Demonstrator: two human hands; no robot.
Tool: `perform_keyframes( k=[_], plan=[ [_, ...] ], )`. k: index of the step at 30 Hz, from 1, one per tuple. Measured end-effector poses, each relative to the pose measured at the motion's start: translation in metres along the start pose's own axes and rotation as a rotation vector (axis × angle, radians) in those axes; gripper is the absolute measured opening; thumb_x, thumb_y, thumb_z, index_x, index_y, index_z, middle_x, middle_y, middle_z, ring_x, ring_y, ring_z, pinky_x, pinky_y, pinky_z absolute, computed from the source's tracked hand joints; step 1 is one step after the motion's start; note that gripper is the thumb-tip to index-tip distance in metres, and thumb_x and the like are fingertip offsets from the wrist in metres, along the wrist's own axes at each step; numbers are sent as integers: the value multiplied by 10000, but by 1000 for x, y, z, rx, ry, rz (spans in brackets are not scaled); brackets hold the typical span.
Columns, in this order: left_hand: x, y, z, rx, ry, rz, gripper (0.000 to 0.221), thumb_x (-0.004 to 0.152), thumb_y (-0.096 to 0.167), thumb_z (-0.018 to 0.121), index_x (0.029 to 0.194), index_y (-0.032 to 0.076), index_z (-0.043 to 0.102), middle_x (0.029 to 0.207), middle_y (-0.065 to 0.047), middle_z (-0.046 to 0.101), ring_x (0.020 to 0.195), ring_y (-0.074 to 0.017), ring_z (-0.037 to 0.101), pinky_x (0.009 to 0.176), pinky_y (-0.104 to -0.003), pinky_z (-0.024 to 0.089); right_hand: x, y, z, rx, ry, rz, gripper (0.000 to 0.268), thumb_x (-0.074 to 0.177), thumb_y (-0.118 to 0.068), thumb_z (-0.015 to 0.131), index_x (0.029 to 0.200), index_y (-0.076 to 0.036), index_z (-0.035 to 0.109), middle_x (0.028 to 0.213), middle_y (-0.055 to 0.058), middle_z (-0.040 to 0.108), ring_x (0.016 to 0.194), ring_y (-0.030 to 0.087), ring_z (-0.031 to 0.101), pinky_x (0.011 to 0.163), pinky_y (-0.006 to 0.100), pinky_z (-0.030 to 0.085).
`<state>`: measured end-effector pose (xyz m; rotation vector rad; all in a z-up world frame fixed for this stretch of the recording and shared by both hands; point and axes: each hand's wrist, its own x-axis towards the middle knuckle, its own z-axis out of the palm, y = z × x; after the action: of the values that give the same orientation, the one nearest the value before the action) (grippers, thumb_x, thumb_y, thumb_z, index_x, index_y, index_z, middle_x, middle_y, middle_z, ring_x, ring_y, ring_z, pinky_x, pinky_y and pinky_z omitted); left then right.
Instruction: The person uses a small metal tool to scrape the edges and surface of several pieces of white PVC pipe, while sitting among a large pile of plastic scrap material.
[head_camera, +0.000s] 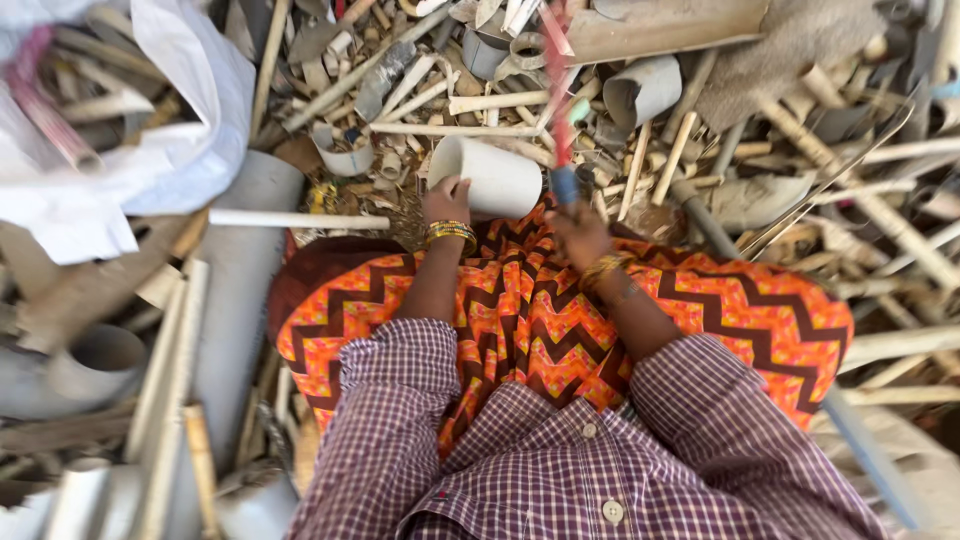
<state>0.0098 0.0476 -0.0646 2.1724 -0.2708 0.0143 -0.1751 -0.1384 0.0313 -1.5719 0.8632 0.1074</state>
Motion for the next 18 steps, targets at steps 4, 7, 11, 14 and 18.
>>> perform_keyframes(
  k=[4,7,11,14,18],
  plan=[
    [1,3,-12,63,23,-114,265,883,241,741,1017,14,774,889,-234,740,814,-379,727,773,-459,564,-4,13,24,-593,-46,-162,432,1037,-436,545,1242,-56,568,979,258,712,890,425,696,782,534,540],
    [-2,8,-17,73,-19,-224,276,914,257,719,1043,16,757,861,-227,735,777,-358,726,758,-450,562,-9,14,23,-696,-50,-25,487,1039,-456,491,1298,-44,504,1003,287,705,924,481,688,805,570,538],
    [1,17,-19,84,-43,-201,270,929,258,698,1024,10,750,856,-205,743,762,-330,720,742,-440,551,-10,8,22,-786,-238,-32,471,1050,-430,470,1326,-48,469,995,269,722,916,462,713,824,561,540],
    [-2,12,-22,84,-80,-308,286,945,267,685,990,-11,736,805,-203,723,712,-328,693,702,-443,531,-9,6,25,-764,-196,-68,437,1055,-390,488,1303,-30,479,1022,264,711,922,462,711,800,561,549],
    [-2,-1,-18,80,-95,-229,283,934,255,697,959,-26,727,750,-172,693,649,-285,654,676,-431,520,-8,9,24,-714,-223,-39,456,1039,-380,527,1289,-2,476,1003,257,735,928,432,728,801,530,566]
  ],
)
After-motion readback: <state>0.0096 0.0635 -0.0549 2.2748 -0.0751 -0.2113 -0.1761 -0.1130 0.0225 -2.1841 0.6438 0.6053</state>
